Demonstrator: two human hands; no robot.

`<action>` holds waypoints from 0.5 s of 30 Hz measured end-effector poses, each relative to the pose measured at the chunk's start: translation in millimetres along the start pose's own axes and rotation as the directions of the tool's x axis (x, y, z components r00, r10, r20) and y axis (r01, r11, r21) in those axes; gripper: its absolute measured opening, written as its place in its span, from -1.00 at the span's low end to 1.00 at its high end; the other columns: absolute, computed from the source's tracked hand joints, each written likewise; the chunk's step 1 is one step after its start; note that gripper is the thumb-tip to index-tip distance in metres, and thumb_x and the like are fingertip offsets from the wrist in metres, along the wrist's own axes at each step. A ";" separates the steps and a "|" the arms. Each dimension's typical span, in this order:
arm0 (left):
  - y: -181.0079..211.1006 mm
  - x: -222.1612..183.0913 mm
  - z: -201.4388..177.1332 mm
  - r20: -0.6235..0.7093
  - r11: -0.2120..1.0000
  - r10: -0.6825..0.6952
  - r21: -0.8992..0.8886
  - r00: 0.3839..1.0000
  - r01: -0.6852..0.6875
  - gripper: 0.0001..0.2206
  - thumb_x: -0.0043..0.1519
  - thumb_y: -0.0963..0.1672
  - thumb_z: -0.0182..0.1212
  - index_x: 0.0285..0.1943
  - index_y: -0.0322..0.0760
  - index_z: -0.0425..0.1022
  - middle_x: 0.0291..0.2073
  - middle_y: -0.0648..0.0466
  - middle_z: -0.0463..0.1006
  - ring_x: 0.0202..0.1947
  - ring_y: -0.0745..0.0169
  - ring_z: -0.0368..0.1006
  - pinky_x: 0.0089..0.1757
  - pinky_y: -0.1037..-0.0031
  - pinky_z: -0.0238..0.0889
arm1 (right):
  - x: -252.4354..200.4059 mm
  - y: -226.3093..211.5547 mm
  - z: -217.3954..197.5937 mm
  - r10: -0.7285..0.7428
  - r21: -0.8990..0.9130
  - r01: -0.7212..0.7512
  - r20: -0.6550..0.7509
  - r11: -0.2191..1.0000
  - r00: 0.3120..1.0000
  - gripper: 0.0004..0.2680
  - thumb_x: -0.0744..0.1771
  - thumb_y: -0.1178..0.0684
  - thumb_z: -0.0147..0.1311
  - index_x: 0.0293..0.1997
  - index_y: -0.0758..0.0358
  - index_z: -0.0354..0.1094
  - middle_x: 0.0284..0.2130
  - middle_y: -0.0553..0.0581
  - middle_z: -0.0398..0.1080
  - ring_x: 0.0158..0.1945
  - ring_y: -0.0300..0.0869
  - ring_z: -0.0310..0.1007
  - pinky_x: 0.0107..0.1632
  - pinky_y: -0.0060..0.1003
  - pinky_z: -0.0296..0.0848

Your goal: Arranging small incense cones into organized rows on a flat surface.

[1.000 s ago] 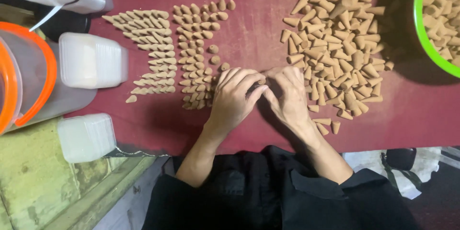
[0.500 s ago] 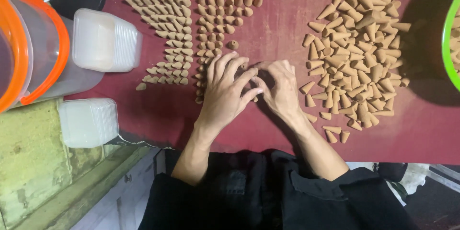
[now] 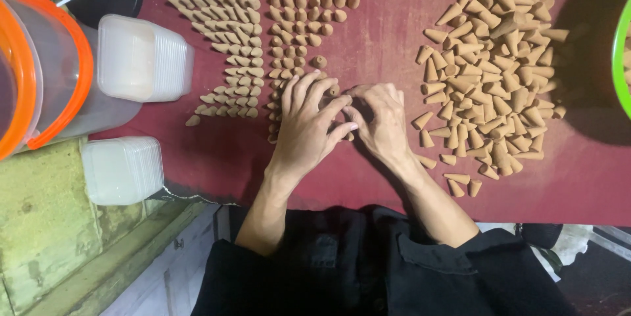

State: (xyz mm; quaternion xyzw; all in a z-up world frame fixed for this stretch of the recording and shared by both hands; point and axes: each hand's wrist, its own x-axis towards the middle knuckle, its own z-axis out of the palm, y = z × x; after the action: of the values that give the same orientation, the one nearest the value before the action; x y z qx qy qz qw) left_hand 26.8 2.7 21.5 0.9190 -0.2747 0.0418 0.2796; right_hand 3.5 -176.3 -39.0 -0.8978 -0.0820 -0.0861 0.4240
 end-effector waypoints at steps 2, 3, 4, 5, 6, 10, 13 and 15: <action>0.7 0.2 -0.7 0.005 1.000 -0.002 0.000 1.000 0.002 -0.62 0.15 0.03 0.44 0.02 -0.22 0.60 0.11 -0.10 0.43 0.33 -0.23 0.16 0.31 -0.16 -0.14 | 1.2 -2.4 -1.1 0.000 -0.002 0.000 0.002 1.000 1.000 -0.84 0.35 0.00 0.28 -0.03 0.12 0.49 -0.15 0.03 0.51 -0.06 -0.03 0.39 0.01 -0.15 0.26; 1.2 0.2 -1.1 0.009 1.000 -0.004 0.000 1.000 0.004 -0.63 0.16 0.03 0.44 0.02 -0.22 0.60 0.11 -0.10 0.43 0.33 -0.23 0.16 0.31 -0.15 -0.14 | 1.6 -3.6 -1.7 0.000 -0.004 0.000 0.005 1.000 1.000 -0.84 0.35 0.00 0.28 -0.03 0.12 0.49 -0.15 0.04 0.51 -0.06 -0.03 0.39 0.02 -0.15 0.26; 2.0 0.3 -1.7 0.009 1.000 -0.004 0.001 1.000 0.004 -0.63 0.16 0.03 0.44 0.02 -0.22 0.60 0.11 -0.10 0.43 0.33 -0.23 0.16 0.31 -0.15 -0.14 | 2.0 -4.3 -1.8 0.000 -0.004 0.000 0.004 1.000 1.000 -0.84 0.35 0.00 0.28 -0.03 0.12 0.49 -0.15 0.04 0.51 -0.06 -0.03 0.39 0.02 -0.15 0.26; 2.8 0.3 -2.4 0.013 1.000 -0.008 0.001 1.000 0.008 -0.63 0.16 0.03 0.44 0.02 -0.23 0.60 0.11 -0.10 0.44 0.33 -0.23 0.16 0.31 -0.16 -0.14 | 2.2 -4.9 -1.9 -0.002 0.001 0.002 0.005 1.000 1.000 -0.84 0.34 0.00 0.28 -0.03 0.11 0.49 -0.15 0.03 0.50 -0.06 -0.02 0.39 0.01 -0.14 0.26; 3.7 0.5 -3.0 0.017 1.000 -0.012 0.001 1.000 0.012 -0.63 0.15 0.02 0.44 0.02 -0.23 0.60 0.11 -0.11 0.44 0.33 -0.24 0.17 0.31 -0.16 -0.15 | 2.5 -5.6 -2.2 -0.003 0.006 0.003 0.005 1.000 1.000 -0.84 0.34 0.00 0.28 -0.03 0.11 0.49 -0.16 0.03 0.50 -0.06 -0.02 0.38 0.01 -0.13 0.26; 6.1 -0.3 -4.8 0.019 1.000 -0.001 0.017 1.000 0.001 -0.59 0.14 0.03 0.45 0.05 -0.24 0.59 0.12 -0.10 0.43 0.33 -0.23 0.17 0.32 -0.15 -0.15 | 3.8 -9.1 -5.9 0.012 0.015 -0.012 0.010 1.000 1.000 -0.78 0.33 0.02 0.30 0.05 0.12 0.48 -0.16 0.07 0.49 -0.05 0.00 0.38 0.03 -0.12 0.27; 9.0 -0.2 -5.9 0.016 1.000 -0.011 0.011 1.000 0.011 -0.56 0.11 0.03 0.48 0.07 -0.24 0.57 0.12 -0.09 0.43 0.33 -0.22 0.18 0.32 -0.14 -0.14 | 1.2 -5.4 -8.5 0.022 0.031 -0.022 0.008 0.999 1.000 -0.75 0.31 0.04 0.32 0.08 0.15 0.47 -0.14 0.09 0.49 -0.03 0.02 0.39 0.04 -0.11 0.30; 9.0 -0.8 -4.4 0.007 1.000 -0.016 -0.003 1.000 0.016 -0.49 0.09 0.03 0.49 0.17 -0.23 0.52 0.13 -0.08 0.43 0.33 -0.20 0.18 0.34 -0.12 -0.14 | -1.8 -1.8 -10.4 0.028 0.051 -0.028 0.003 0.998 1.000 -0.74 0.30 0.06 0.34 0.08 0.17 0.47 -0.16 0.16 0.48 -0.05 0.09 0.39 0.04 -0.04 0.35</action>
State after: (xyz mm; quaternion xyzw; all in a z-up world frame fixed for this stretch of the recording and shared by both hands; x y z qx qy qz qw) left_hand 21.7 -0.8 29.4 0.9208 -0.2686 0.0358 0.2805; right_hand 0.5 -183.4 -31.5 -0.8879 -0.0721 -0.0772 0.4478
